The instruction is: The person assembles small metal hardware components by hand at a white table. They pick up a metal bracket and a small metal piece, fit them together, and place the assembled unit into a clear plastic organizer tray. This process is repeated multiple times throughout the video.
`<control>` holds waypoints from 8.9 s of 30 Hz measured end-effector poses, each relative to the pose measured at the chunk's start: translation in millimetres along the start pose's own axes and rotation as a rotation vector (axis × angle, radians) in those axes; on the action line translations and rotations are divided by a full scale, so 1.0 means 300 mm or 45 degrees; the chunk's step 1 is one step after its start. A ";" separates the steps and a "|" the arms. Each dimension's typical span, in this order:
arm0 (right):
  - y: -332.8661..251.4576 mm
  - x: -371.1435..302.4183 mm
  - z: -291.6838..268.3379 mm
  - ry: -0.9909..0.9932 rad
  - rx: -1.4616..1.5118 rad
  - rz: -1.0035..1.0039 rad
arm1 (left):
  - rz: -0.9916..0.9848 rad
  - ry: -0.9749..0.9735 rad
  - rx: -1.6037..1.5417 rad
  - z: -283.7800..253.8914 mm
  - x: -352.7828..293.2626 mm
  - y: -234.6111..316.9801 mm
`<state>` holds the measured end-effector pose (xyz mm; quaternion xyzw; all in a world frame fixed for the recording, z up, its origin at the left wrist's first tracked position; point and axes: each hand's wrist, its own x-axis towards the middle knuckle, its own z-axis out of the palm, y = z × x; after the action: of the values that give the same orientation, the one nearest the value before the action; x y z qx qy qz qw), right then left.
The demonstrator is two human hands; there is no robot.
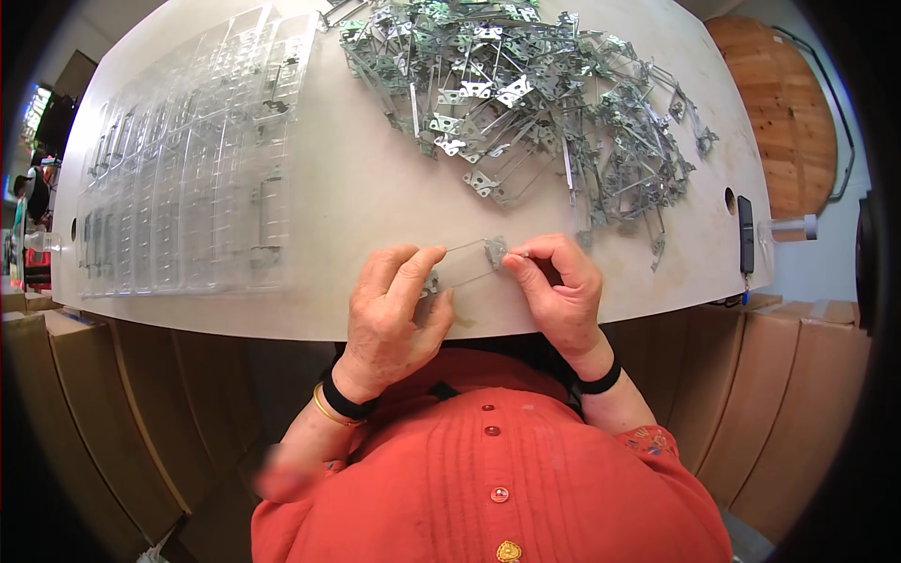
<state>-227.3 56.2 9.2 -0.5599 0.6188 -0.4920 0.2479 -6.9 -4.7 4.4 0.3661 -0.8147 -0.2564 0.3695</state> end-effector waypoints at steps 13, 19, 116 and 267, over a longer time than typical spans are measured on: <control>-0.007 0.009 -0.002 0.002 -0.095 -0.100 | -0.002 -0.007 -0.009 -0.003 -0.002 0.003; 0.013 -0.015 -0.004 0.055 0.066 0.008 | 0.013 -0.002 -0.010 -0.001 -0.004 -0.002; 0.011 -0.020 -0.014 0.101 0.002 -0.241 | 0.058 -0.041 0.083 0.053 0.026 0.085; 0.010 -0.029 -0.007 0.113 -0.094 -0.292 | 0.136 -0.111 0.037 0.053 0.009 0.115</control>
<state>-228.1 64.8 5.3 -0.6135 0.5788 -0.5184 0.1414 -34.7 16.3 19.8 0.3158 -0.8520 -0.2402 0.3415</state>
